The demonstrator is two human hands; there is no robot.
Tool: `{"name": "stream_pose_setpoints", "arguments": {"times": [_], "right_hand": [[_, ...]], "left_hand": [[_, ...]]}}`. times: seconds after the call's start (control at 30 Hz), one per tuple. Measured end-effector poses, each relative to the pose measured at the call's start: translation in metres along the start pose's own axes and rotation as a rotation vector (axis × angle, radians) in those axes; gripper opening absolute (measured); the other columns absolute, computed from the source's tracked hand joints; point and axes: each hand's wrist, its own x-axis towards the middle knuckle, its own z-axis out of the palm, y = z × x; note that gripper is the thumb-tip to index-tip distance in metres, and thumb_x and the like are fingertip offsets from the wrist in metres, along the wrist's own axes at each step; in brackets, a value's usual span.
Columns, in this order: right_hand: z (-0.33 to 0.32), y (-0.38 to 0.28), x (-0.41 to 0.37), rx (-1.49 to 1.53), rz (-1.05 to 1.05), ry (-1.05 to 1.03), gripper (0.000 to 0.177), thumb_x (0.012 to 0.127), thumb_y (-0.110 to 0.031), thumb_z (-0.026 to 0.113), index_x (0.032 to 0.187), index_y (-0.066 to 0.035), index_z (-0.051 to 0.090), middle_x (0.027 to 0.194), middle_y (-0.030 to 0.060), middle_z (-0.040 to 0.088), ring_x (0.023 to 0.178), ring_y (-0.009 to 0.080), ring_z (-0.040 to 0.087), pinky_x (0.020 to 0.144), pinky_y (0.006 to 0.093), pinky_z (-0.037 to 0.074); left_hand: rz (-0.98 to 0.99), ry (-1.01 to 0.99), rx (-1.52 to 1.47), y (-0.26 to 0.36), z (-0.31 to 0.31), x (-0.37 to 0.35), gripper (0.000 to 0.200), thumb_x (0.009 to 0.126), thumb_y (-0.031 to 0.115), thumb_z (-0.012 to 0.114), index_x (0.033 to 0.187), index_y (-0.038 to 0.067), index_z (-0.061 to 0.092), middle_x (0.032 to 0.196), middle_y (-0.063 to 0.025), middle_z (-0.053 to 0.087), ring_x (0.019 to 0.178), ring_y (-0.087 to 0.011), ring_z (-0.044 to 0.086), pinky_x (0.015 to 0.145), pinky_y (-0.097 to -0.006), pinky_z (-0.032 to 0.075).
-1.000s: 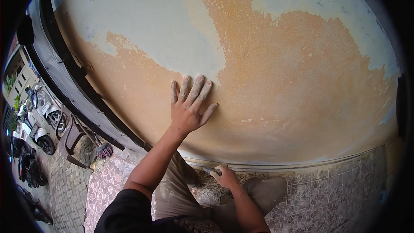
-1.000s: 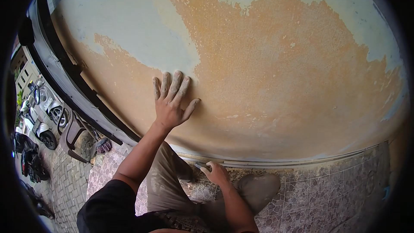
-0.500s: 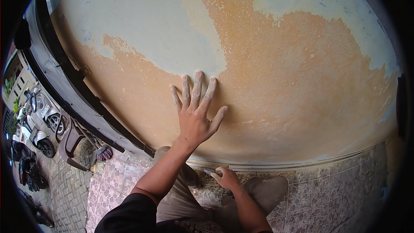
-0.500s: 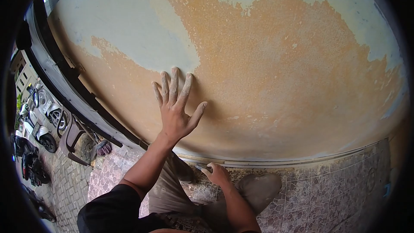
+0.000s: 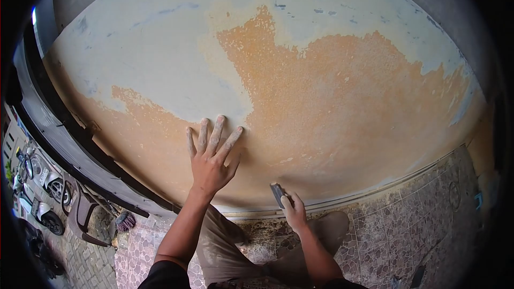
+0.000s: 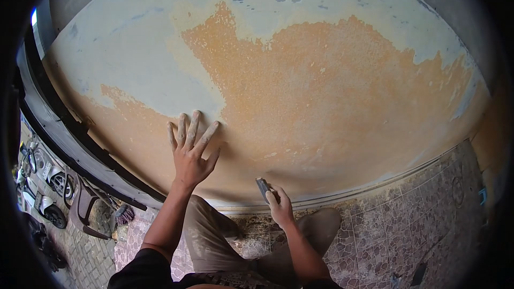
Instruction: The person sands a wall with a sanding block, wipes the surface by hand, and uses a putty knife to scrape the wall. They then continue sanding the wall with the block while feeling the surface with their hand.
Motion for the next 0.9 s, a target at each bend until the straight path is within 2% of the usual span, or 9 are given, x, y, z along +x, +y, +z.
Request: {"name": "stream_pose_setpoints", "arguments": {"times": [0.07,0.23,0.3,0.33,0.4,0.53,0.67,0.8,0.9], "right_hand": [[-0.008,-0.064,0.015,-0.010,-0.289,0.107,0.043,0.106,-0.031,0.053,0.139,-0.004,0.053,0.112,0.0026,0.059,0.093,0.0083,0.051,0.079,0.0273,0.046],[-0.025,-0.204,0.041,0.191,-0.576,0.183,0.047,0.107,-0.024,0.048,0.148,0.000,0.041,0.125,0.0099,0.057,0.095,0.0125,0.054,0.083,0.0294,0.048],[-0.025,-0.239,0.046,-0.208,-0.845,0.383,0.047,0.104,-0.023,0.055,0.143,0.001,0.048,0.121,0.0117,0.058,0.095,0.0163,0.056,0.081,0.0331,0.050],[-0.024,-0.255,0.051,-0.214,-0.848,0.389,0.047,0.104,-0.023,0.055,0.143,0.001,0.048,0.121,0.0117,0.058,0.095,0.0163,0.056,0.081,0.0331,0.050],[-0.017,-0.283,0.062,-0.590,-1.098,0.539,0.045,0.096,-0.021,0.067,0.136,-0.002,0.058,0.112,0.0113,0.056,0.092,0.0206,0.057,0.078,0.0355,0.052],[-0.001,-0.315,0.087,-0.823,-1.322,0.752,0.048,0.081,-0.020,0.085,0.125,-0.009,0.070,0.100,0.0078,0.052,0.088,0.0226,0.057,0.075,0.0368,0.053],[0.013,-0.314,0.100,-0.810,-1.291,0.766,0.048,0.079,-0.014,0.086,0.123,-0.006,0.069,0.105,0.0088,0.052,0.086,0.0198,0.058,0.068,0.0329,0.053],[0.024,-0.308,0.104,-0.667,-1.252,0.764,0.048,0.079,-0.010,0.086,0.123,-0.002,0.069,0.110,0.0121,0.055,0.089,0.0211,0.059,0.070,0.0336,0.053],[0.025,-0.313,0.110,-0.712,-1.325,0.753,0.048,0.079,-0.008,0.085,0.123,0.001,0.068,0.112,0.0149,0.059,0.091,0.0230,0.060,0.073,0.0337,0.054]], "left_hand": [[-0.039,0.052,-0.033,-0.002,-0.012,0.022,0.074,0.081,0.030,0.080,0.149,0.022,0.052,0.162,-0.0139,0.036,0.154,-0.0380,0.020,0.123,-0.0591,0.004],[-0.040,0.247,-0.018,-0.007,-0.057,0.109,0.075,0.083,0.034,0.079,0.151,0.022,0.049,0.163,-0.0125,0.034,0.154,-0.0356,0.021,0.123,-0.0576,0.002],[-0.028,0.336,-0.016,-0.008,-0.073,0.148,0.075,0.084,0.037,0.079,0.151,0.023,0.049,0.163,-0.0106,0.035,0.154,-0.0344,0.022,0.123,-0.0573,0.003],[-0.016,0.413,-0.003,-0.008,-0.081,0.166,0.075,0.084,0.039,0.078,0.151,0.024,0.049,0.163,-0.0087,0.035,0.153,-0.0333,0.023,0.123,-0.0571,0.004],[0.002,0.464,0.004,-0.007,-0.095,0.198,0.074,0.085,0.042,0.077,0.151,0.025,0.048,0.163,-0.0065,0.036,0.153,-0.0323,0.025,0.123,-0.0571,0.005],[-0.011,0.558,0.109,-0.004,-0.094,0.227,0.072,0.087,0.055,0.070,0.151,0.030,0.048,0.162,-0.0008,0.037,0.152,-0.0295,0.027,0.123,-0.0574,0.008],[-0.045,0.567,0.186,-0.001,-0.095,0.230,0.075,0.086,0.063,0.067,0.151,0.031,0.048,0.159,-0.0004,0.041,0.148,-0.0274,0.032,0.120,-0.0521,0.013],[-0.023,0.572,0.183,-0.009,-0.110,0.241,0.076,0.083,0.065,0.070,0.148,0.030,0.051,0.139,-0.0010,0.051,0.138,-0.0247,0.036,0.111,-0.0440,0.023],[-0.026,0.608,0.153,-0.008,-0.110,0.246,0.072,0.083,0.063,0.071,0.143,0.028,0.054,0.139,-0.0008,0.051,0.140,-0.0258,0.034,0.111,-0.0444,0.023]]}}
